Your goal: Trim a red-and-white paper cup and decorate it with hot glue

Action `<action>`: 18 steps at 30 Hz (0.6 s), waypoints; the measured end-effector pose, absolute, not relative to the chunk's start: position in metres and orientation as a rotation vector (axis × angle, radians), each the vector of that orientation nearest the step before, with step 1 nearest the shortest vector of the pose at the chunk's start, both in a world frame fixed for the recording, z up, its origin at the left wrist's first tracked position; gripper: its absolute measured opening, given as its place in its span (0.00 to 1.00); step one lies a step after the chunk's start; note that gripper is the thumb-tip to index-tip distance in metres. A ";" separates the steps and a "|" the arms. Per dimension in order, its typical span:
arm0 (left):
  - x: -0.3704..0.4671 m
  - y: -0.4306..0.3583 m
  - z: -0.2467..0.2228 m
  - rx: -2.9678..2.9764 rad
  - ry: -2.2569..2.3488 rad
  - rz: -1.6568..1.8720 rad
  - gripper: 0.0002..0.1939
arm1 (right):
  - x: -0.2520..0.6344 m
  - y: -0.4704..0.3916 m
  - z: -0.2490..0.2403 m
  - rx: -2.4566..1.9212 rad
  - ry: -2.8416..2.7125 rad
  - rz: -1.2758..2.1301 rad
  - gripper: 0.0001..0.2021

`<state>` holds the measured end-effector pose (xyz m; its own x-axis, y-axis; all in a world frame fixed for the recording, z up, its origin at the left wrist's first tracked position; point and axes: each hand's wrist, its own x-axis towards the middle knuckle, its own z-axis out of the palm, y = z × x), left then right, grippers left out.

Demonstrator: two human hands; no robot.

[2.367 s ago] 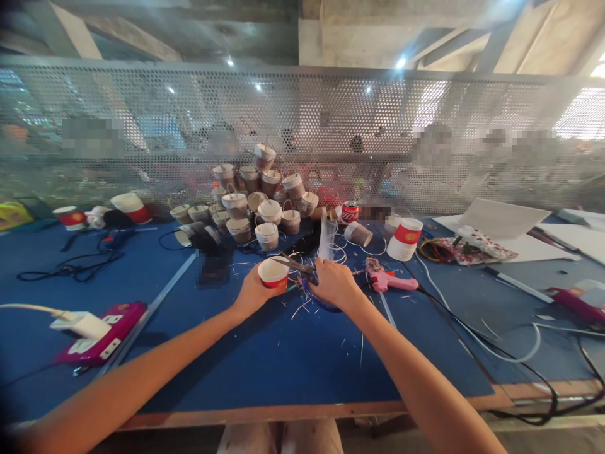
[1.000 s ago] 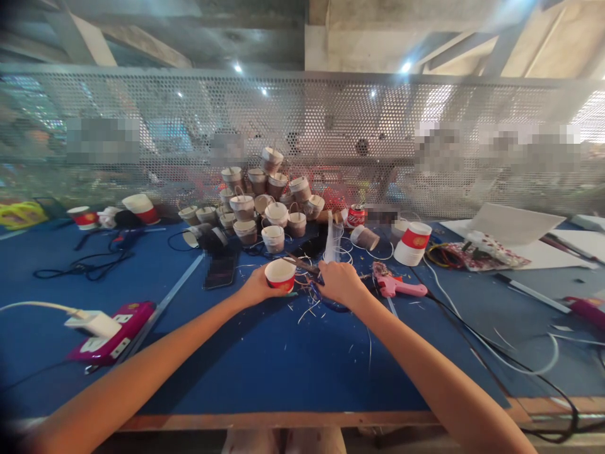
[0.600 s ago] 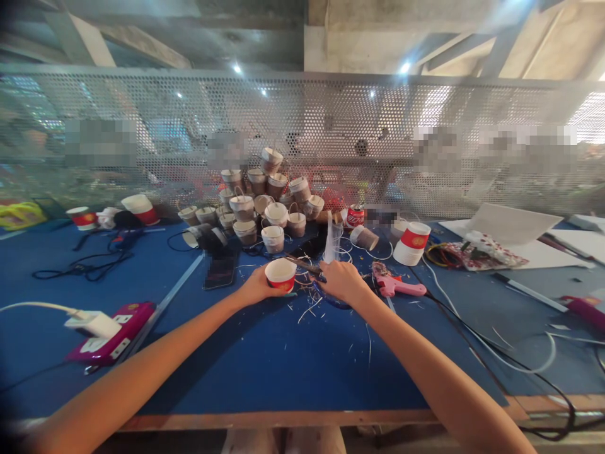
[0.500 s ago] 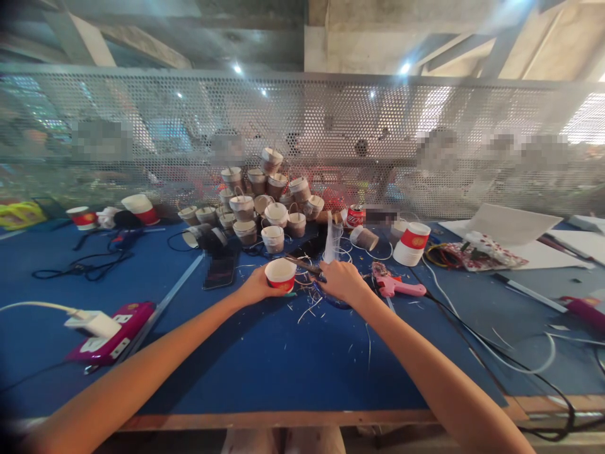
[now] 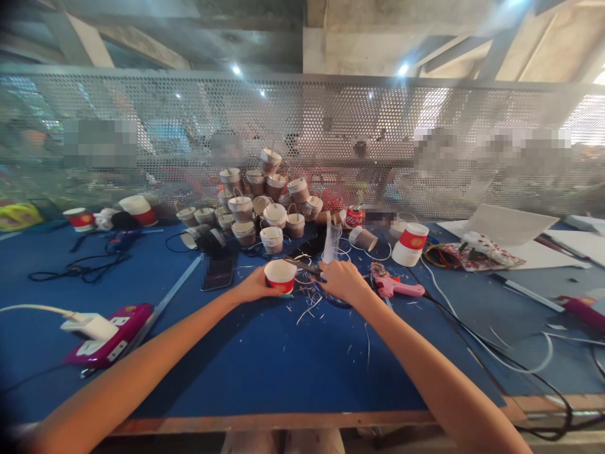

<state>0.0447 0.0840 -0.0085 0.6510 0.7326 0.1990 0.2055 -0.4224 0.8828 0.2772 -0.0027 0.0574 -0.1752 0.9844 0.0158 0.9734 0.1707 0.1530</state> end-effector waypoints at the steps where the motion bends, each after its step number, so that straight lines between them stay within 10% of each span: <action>1: 0.044 0.085 -0.009 1.947 0.725 0.718 0.38 | 0.277 -0.003 0.058 1.957 2.332 0.194 0.28; 9: 0.053 0.072 -0.019 1.780 0.765 0.865 0.50 | 0.275 -0.007 0.056 1.974 2.300 0.235 0.29; 18: 0.051 0.076 -0.014 1.833 0.707 0.847 0.40 | 0.274 -0.005 0.054 1.967 2.320 0.282 0.25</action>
<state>0.0507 0.0760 -0.0140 0.5906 0.7693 0.2435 0.1018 -0.3704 0.9233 0.2736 -0.0055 0.0544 -0.1684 0.9843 0.0527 0.9683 0.1552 0.1959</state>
